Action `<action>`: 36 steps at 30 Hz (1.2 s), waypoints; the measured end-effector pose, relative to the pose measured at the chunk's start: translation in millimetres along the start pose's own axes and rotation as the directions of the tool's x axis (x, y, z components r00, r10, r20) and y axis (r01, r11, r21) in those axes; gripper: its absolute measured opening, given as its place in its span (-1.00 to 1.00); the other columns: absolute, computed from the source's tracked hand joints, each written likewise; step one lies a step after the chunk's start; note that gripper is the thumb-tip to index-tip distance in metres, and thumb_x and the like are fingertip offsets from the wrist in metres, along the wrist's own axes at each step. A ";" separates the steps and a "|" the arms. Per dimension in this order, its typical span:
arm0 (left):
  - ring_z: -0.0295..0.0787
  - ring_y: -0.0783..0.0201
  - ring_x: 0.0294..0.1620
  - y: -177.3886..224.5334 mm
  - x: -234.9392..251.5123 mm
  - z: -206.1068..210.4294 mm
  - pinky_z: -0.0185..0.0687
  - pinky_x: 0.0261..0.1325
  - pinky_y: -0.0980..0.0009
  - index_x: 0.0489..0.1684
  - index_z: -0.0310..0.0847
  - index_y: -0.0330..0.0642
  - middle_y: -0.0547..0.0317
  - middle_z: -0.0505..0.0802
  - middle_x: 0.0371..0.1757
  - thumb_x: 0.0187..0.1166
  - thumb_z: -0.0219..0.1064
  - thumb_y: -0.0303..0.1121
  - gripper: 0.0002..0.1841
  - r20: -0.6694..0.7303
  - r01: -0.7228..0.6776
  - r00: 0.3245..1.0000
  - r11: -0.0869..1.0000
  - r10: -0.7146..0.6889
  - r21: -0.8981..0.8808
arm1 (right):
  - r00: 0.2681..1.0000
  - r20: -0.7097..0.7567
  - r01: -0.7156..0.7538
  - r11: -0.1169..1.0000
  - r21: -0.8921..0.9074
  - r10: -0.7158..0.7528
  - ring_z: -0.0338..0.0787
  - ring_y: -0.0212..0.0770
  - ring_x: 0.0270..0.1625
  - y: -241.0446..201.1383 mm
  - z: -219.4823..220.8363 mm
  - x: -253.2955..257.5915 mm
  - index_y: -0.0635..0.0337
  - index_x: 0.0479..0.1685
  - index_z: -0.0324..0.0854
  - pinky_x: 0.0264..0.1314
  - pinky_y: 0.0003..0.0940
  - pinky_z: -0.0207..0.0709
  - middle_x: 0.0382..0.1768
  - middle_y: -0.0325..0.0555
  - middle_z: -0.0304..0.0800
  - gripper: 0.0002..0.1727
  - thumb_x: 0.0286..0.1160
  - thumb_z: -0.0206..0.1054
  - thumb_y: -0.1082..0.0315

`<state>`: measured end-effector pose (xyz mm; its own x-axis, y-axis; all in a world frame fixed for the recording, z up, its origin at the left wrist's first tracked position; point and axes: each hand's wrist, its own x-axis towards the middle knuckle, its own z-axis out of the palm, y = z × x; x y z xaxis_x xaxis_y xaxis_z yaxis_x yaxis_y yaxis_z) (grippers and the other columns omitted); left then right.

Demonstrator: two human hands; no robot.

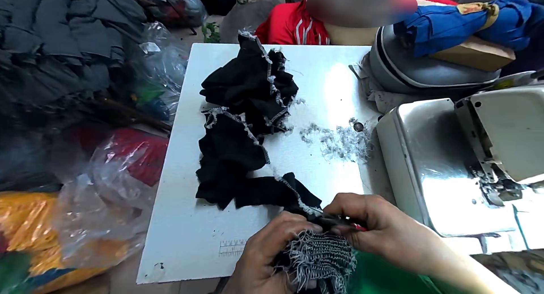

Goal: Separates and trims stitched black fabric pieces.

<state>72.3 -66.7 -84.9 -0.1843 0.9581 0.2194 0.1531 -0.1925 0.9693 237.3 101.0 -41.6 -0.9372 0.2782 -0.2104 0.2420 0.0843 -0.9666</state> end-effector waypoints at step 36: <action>0.65 0.83 0.28 -14.9 3.9 0.2 0.57 0.36 0.73 0.40 0.68 0.43 0.88 0.78 0.30 0.48 0.43 0.00 -0.55 -0.102 0.126 0.982 0.949 -0.161 -0.290 | 0.984 0.039 -0.181 0.950 0.255 0.176 0.46 -0.64 -0.49 10.2 4.8 -50.8 0.23 0.23 0.64 -0.44 -0.68 0.37 -0.47 -0.40 0.54 -0.29 0.83 -0.19 -0.21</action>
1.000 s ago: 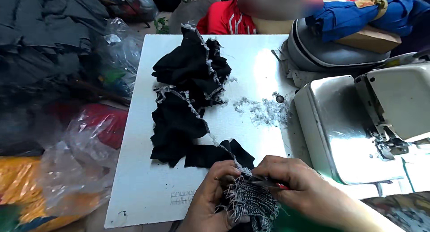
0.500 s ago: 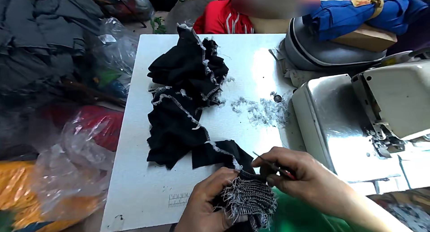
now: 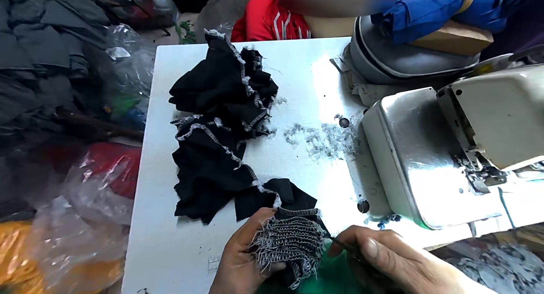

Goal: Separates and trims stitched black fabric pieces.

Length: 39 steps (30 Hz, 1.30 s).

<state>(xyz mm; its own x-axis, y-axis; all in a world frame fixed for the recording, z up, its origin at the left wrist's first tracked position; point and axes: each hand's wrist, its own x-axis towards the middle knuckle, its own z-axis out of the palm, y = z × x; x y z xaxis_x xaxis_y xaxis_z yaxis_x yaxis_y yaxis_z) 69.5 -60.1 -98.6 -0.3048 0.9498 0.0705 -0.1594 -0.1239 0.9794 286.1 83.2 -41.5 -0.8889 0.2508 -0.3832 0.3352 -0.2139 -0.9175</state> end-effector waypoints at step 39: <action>0.60 0.63 0.27 19.1 -23.6 -33.0 0.28 0.57 0.56 -0.04 0.60 -0.20 0.26 0.79 0.01 0.71 0.26 -0.05 -0.65 0.281 -0.166 0.957 0.935 0.075 0.314 | 0.804 -0.578 -0.006 0.974 0.227 0.140 0.50 -0.63 -0.59 35.1 -23.5 90.0 -0.12 0.41 0.58 -0.62 -0.72 0.30 0.11 -0.48 0.82 -0.63 0.86 0.01 0.07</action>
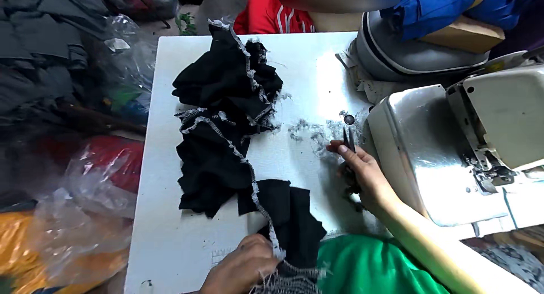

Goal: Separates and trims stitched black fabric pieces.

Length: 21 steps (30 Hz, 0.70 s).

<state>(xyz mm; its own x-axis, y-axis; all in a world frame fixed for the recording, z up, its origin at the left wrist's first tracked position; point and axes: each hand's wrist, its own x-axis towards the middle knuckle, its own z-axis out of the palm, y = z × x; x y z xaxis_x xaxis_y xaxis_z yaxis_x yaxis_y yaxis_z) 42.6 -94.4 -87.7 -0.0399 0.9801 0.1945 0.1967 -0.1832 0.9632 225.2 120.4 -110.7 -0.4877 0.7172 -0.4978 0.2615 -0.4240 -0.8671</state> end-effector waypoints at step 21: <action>0.21 0.51 0.76 -7.0 0.9 23.5 0.30 0.74 0.43 0.03 0.67 0.06 0.36 0.39 0.73 0.66 0.33 -0.19 -0.85 -0.009 -0.036 0.999 0.999 0.037 0.031 | 0.542 0.838 0.451 0.816 -0.360 0.070 0.52 -0.51 -0.45 -33.8 -23.7 -38.2 0.24 -0.02 0.73 -0.35 -0.54 0.40 -0.47 -0.26 0.62 -0.27 0.85 -0.22 -0.18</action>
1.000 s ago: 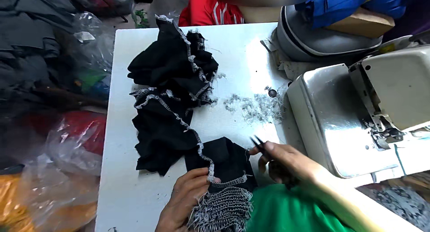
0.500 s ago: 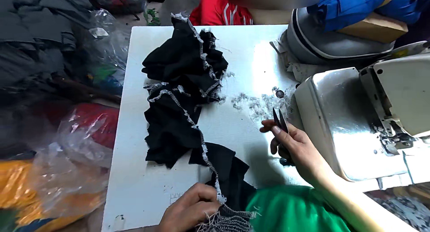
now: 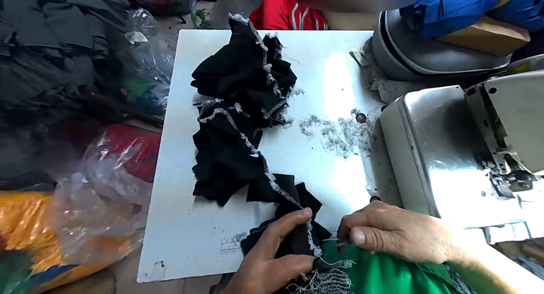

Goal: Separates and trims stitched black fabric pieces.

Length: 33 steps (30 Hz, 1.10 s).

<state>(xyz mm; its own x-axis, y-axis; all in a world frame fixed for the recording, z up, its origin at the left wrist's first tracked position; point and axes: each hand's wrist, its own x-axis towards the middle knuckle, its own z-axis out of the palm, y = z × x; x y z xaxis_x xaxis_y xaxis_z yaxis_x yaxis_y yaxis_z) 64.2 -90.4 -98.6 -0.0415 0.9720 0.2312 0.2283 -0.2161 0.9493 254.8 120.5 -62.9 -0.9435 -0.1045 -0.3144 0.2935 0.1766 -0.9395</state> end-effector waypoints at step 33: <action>0.39 0.37 0.69 -4.3 3.7 2.4 0.35 0.69 0.46 -0.06 0.65 -0.28 -0.07 0.55 0.61 0.71 0.28 -0.18 -0.71 0.104 -0.046 0.993 0.995 0.056 -0.090 | 0.934 -0.082 -0.352 0.862 -0.366 0.347 0.58 -0.31 -0.42 -49.9 -16.7 78.1 0.26 -0.27 0.72 -0.34 -0.33 0.39 -0.52 -0.14 0.62 -0.66 0.64 0.37 0.11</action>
<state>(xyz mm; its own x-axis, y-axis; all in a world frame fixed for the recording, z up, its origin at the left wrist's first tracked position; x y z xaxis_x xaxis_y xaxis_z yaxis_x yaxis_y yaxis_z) 65.4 -85.7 -102.4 0.0724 0.9628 0.2603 0.1417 -0.2683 0.9529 163.9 119.9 -38.3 -0.7925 0.0439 -0.6083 0.5286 0.5470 -0.6491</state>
